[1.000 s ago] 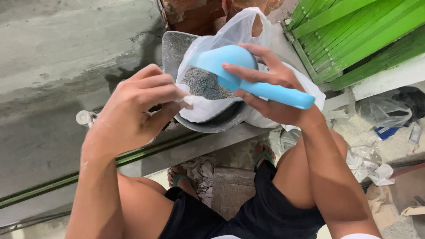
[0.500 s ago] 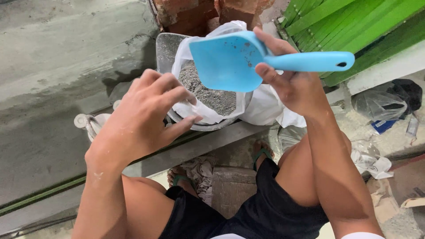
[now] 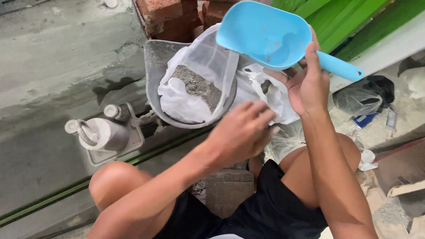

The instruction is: The person scoops gray gravel from a white plastic bag using a blue plastic scoop and pours it into a bucket lined with a white plastic bag. The person repeats this scooping and pouring action multiple times.

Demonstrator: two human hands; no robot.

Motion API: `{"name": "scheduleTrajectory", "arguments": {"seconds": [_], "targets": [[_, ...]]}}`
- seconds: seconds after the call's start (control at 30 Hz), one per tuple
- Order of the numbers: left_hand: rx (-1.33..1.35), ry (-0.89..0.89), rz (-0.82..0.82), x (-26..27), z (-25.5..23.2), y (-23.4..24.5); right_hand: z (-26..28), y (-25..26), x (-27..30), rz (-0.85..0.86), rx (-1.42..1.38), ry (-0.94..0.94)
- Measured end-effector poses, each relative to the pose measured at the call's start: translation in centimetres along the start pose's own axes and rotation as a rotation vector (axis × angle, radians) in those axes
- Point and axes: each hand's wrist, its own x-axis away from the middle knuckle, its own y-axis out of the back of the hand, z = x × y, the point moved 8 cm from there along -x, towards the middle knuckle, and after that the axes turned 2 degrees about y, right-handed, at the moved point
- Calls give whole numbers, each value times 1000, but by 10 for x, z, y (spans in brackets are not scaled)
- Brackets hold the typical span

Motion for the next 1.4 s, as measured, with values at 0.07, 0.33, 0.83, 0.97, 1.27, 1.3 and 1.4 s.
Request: {"name": "scheduleTrajectory", "arguments": {"seconds": [0.07, 0.33, 0.83, 0.97, 1.27, 1.3, 1.4], "targets": [[-6, 6, 44, 4, 5, -36, -1, 23, -6, -15, 9, 34], [-228, 116, 427, 24, 85, -150, 22, 86, 2, -181, 224, 96], [431, 1134, 355, 51, 176, -204, -36, 146, 34, -86, 860, 94], [348, 1156, 193, 66, 216, -219, -75, 143, 27, 58, 1087, 182], [31, 771, 375, 32, 154, -181, -146, 167, -20, -39, 1041, 294], [-173, 629, 557, 36, 141, -186, -152, 173, -22, -64, 1030, 321], [-142, 480, 459, -6, 102, -152, -182, 177, -27, -75, 1007, 303]]}}
